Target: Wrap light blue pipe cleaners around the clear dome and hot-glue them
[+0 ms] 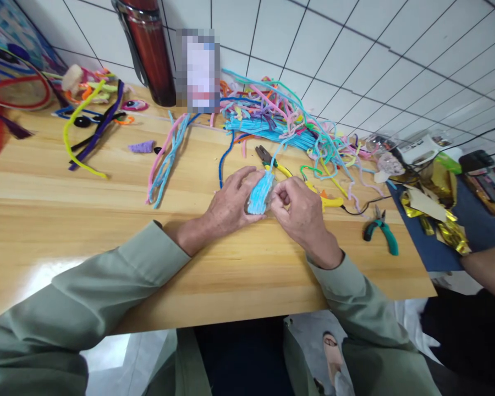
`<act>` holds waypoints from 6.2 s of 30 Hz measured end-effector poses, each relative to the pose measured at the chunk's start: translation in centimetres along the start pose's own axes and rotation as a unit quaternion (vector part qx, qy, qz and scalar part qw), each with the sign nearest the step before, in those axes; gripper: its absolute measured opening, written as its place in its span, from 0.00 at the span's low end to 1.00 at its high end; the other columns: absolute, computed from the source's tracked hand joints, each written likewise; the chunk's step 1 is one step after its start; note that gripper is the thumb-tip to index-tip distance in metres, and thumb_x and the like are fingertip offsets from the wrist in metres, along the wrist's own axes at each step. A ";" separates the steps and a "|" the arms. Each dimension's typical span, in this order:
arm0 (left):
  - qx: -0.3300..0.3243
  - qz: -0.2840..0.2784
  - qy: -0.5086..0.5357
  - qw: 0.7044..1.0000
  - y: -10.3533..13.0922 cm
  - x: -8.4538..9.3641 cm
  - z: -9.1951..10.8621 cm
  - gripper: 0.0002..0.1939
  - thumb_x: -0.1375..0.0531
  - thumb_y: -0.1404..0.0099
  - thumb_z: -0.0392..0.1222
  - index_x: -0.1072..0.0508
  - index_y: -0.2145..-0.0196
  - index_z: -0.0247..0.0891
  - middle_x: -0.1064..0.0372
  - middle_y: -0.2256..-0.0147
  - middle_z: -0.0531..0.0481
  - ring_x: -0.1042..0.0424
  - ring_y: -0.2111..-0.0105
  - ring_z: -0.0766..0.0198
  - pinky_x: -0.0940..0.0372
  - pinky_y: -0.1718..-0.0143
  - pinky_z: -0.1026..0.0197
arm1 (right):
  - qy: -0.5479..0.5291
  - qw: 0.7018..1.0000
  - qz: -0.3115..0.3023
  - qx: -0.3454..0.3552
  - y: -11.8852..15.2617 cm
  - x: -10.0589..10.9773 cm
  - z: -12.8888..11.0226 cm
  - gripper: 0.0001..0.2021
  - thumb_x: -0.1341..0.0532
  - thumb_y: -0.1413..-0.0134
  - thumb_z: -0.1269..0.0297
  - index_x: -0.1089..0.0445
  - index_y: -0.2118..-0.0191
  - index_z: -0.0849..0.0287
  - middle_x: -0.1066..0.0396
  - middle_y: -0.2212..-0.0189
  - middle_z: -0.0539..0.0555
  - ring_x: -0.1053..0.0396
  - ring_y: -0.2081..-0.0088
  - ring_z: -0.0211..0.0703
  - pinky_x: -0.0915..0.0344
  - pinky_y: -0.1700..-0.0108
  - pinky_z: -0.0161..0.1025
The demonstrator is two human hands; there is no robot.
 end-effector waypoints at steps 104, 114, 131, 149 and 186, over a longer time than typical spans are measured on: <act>0.008 0.001 -0.017 1.000 -0.4 0.6 0.0 0.61 0.17 0.45 0.49 0.45 0.24 0.46 0.37 0.30 0.34 0.33 0.29 0.38 0.31 0.28 0.36 | -0.488 0.852 0.010 -0.191 4.0 -0.1 7.4 0.07 0.33 0.40 0.60 0.31 0.67 0.54 0.29 0.69 0.48 0.32 0.72 0.41 0.34 0.65 0.42; -0.007 0.009 -0.027 1.000 0.0 1.0 -0.1 0.61 0.18 0.44 0.51 0.48 0.23 0.49 0.38 0.29 0.37 0.34 0.29 0.38 0.33 0.27 0.35 | -0.514 0.819 0.062 -0.249 5.5 -0.5 10.0 0.19 0.30 0.40 0.54 0.36 0.75 0.53 0.40 0.78 0.45 0.39 0.78 0.37 0.39 0.73 0.38; -0.007 0.011 -0.036 0.999 0.1 1.0 -0.5 0.59 0.19 0.43 0.55 0.46 0.24 0.48 0.37 0.31 0.36 0.34 0.30 0.37 0.33 0.28 0.32 | -0.531 0.796 0.056 -0.285 5.2 -1.2 10.3 0.18 0.30 0.38 0.49 0.35 0.69 0.52 0.33 0.73 0.45 0.34 0.75 0.37 0.34 0.70 0.38; -0.013 0.012 -0.044 0.999 -0.1 1.1 -0.1 0.61 0.18 0.45 0.50 0.47 0.25 0.48 0.36 0.32 0.35 0.31 0.31 0.37 0.28 0.31 0.34 | -0.009 0.910 0.365 -0.195 4.9 17.4 17.5 0.14 0.29 0.39 0.59 0.32 0.53 0.52 0.26 0.52 0.60 0.26 0.57 0.50 0.30 0.49 0.52; 0.022 0.042 0.001 0.999 0.6 3.3 -0.7 0.51 0.24 0.37 0.63 0.42 0.27 0.48 0.34 0.33 0.36 0.31 0.31 0.39 0.31 0.31 0.34 | -0.066 0.992 0.046 -0.095 2.3 1.6 11.2 0.04 0.34 0.35 0.64 0.25 0.64 0.50 0.18 0.65 0.53 0.23 0.62 0.51 0.28 0.56 0.47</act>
Point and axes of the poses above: each hand's wrist, its own y-axis away from the middle knuckle, its own x-axis out of the back of the hand, z = x × y, the point moved 9 cm from there along -y, towards the middle knuckle
